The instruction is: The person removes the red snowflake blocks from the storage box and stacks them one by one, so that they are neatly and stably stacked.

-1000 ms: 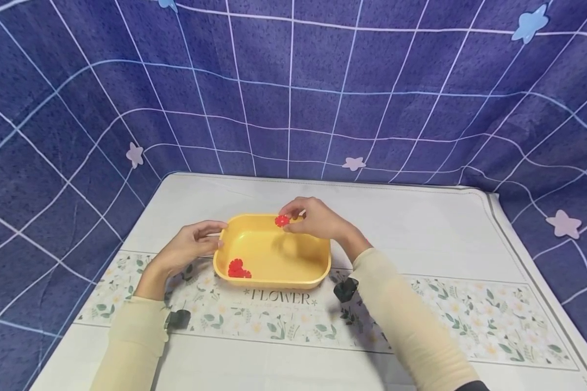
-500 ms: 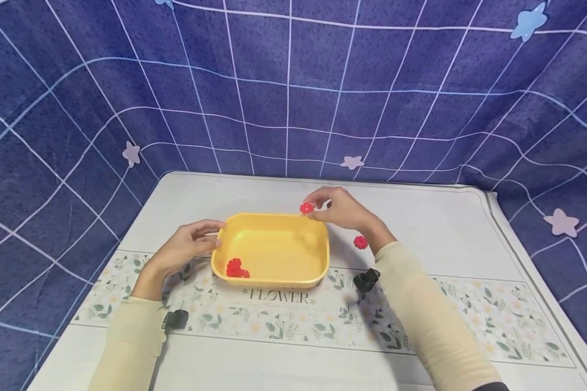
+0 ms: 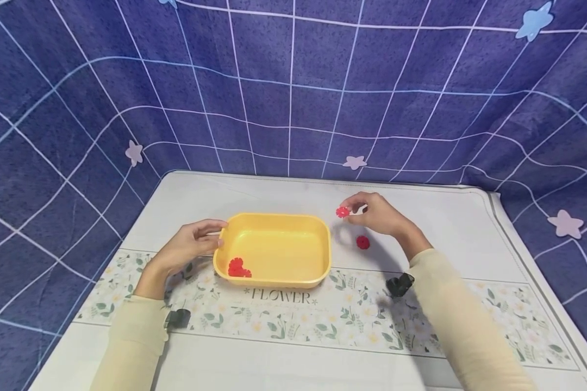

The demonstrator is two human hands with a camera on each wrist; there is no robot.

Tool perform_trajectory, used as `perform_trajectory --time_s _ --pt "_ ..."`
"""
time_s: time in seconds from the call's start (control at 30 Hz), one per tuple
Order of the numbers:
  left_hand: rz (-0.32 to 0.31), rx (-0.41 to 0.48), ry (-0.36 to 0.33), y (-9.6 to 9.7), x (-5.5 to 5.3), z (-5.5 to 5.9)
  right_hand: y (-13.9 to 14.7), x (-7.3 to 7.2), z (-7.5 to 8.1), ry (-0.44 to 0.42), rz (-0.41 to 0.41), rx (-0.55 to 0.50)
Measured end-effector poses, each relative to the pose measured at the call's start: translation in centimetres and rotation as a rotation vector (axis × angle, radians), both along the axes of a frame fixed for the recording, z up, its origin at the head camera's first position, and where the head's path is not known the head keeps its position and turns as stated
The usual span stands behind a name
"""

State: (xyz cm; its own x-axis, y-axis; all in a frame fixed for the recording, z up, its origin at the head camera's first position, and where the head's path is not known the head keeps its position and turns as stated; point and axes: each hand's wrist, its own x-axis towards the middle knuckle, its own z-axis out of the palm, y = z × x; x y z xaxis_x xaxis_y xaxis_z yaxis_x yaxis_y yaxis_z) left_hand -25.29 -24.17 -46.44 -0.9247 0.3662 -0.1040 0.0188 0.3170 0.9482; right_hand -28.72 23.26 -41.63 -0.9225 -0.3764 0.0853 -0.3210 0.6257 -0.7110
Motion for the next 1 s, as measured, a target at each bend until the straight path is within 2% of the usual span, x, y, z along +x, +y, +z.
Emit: perform_trajectory --time_s 0.3,0.63,1.0 --pt "-0.006 -0.014 0.008 0.0 -0.1 -0.1 3.4 1.4 -2.4 -0.010 -0.053 0.045" --pt "0.005 -0.010 -0.006 0.0 -0.2 -0.1 5.1 3.3 -5.6 -0.055 -0.091 0.016" --pt "-0.004 0.011 -0.003 -0.1 -0.1 -0.2 5.5 4.0 -6.9 -0.032 -0.135 0.012"
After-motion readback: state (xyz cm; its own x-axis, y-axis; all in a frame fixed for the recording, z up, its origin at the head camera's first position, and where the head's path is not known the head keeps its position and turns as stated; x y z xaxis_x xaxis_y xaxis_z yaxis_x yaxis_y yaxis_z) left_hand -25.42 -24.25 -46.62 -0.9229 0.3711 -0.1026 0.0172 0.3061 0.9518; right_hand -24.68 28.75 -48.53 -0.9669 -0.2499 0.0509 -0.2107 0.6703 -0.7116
